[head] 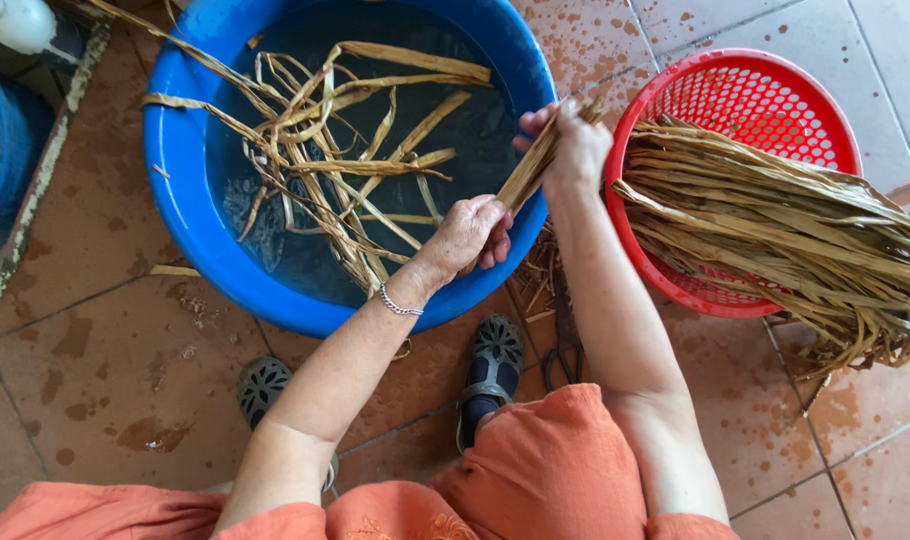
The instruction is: The person sits on a tiled floor and processes dried palm-like leaves. They use scissors to trim the ends of the leaves, then peel and separate the fibers by hand, placing the processed pieces into a red basket.
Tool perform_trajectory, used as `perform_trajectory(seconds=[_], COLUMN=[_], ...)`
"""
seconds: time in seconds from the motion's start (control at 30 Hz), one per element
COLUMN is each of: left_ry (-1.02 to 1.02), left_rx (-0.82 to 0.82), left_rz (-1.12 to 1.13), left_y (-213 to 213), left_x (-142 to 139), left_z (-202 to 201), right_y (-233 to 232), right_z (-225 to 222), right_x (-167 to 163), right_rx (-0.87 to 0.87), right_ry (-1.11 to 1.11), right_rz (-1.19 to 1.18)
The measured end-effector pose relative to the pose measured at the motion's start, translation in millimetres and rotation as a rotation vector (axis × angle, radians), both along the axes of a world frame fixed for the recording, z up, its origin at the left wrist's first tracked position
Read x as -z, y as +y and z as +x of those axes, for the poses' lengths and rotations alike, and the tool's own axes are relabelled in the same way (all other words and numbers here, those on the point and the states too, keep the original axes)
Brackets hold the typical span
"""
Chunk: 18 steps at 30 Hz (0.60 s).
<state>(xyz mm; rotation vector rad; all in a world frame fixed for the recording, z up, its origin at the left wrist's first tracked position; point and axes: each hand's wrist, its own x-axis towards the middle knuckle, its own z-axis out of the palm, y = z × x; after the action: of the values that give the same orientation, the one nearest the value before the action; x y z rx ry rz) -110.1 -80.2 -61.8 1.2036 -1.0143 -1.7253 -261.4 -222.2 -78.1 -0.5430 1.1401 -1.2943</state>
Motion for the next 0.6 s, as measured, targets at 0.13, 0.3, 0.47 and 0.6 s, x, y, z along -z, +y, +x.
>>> perform_trajectory(seconds=[0.13, 0.3, 0.47, 0.6], left_ry=[-0.204, -0.374, -0.503, -0.566], left_rx=[0.061, 0.079, 0.089, 0.070], left_rz=[-0.070, -0.259, -0.374, -0.471], left_y=[19, 43, 59, 81], left_x=[-8, -10, -6, -2], left_z=[4, 14, 31, 45], right_y=[-19, -39, -56, -69], right_z=[-25, -60, -91, -111], right_x=[-2, 1, 14, 17], right_rx=[0.142, 0.262, 0.339, 0.390], right_ry=[-0.004, -0.097, -0.114, -0.152], right_rz=[0.002, 0.010, 0.009, -0.056])
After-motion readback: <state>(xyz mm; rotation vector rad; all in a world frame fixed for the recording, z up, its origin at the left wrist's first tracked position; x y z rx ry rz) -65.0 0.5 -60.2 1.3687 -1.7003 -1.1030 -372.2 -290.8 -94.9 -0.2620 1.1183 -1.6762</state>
